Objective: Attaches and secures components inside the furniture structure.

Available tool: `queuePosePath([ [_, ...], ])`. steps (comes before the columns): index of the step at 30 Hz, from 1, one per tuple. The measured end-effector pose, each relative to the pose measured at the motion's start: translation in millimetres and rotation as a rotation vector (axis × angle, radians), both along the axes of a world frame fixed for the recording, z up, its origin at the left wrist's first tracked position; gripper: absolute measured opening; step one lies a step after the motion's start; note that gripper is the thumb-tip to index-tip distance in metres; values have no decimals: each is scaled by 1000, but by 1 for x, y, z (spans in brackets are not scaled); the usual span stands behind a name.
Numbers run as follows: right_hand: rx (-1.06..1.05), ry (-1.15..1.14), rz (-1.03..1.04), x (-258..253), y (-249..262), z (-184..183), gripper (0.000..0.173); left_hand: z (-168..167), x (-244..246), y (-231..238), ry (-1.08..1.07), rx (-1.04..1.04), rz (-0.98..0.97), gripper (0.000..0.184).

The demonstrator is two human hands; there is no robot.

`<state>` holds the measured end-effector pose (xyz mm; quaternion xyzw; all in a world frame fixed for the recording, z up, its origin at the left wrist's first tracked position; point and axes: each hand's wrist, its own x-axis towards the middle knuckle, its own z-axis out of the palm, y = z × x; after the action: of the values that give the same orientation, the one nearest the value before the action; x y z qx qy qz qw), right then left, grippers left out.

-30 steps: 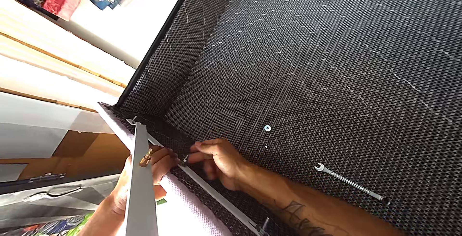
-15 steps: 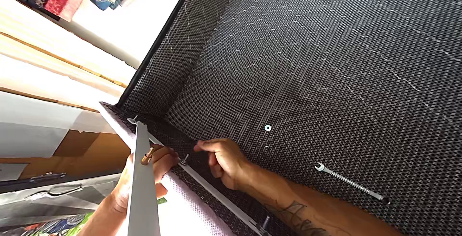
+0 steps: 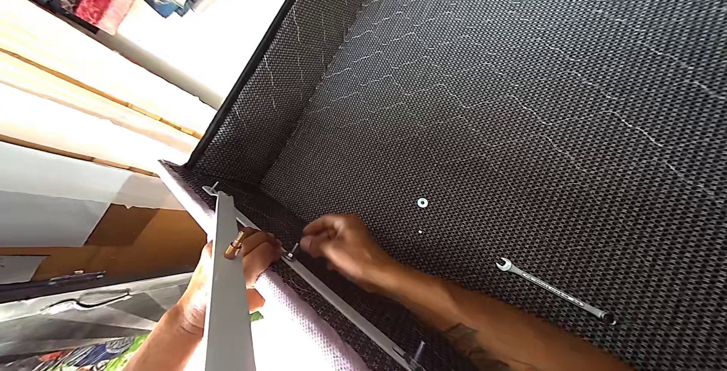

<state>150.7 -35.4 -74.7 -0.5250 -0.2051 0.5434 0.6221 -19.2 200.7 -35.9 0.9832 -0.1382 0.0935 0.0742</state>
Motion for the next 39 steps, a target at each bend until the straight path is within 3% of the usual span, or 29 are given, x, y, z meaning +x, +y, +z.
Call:
queuePosePath([
  [3, 258, -558, 161, -2, 9, -10, 30, -2, -1, 1, -1, -14, 8, 25],
  [9, 317, -1021, 218, 12, 22, -7, 26, 9, 6, -8, 71, 32, 37, 26],
  [13, 355, -966, 359, 23, 30, -7, 32, 21, 12, -18, 141, 73, 73, 23],
  [22, 439, -741, 357, 18, 37, -14, 40, 11, 4, -12, 72, 20, 81, 23],
  [28, 315, -658, 364, 15, 34, -6, 41, 9, 0, -13, 85, 11, 109, 24],
  [33, 86, -358, 456, 34, 29, 7, 53, 4, -2, -7, 73, 1, 100, 29],
  [35, 52, -535, 361, 70, 18, -6, 49, -3, -9, -2, 49, -18, 108, 30],
  [37, -109, -903, 288, 117, 3, -28, 29, -9, -14, -2, -3, -12, 114, 30],
  [39, -350, -1171, 396, 145, -19, -55, 16, -11, -14, -4, -48, 3, 95, 30],
])
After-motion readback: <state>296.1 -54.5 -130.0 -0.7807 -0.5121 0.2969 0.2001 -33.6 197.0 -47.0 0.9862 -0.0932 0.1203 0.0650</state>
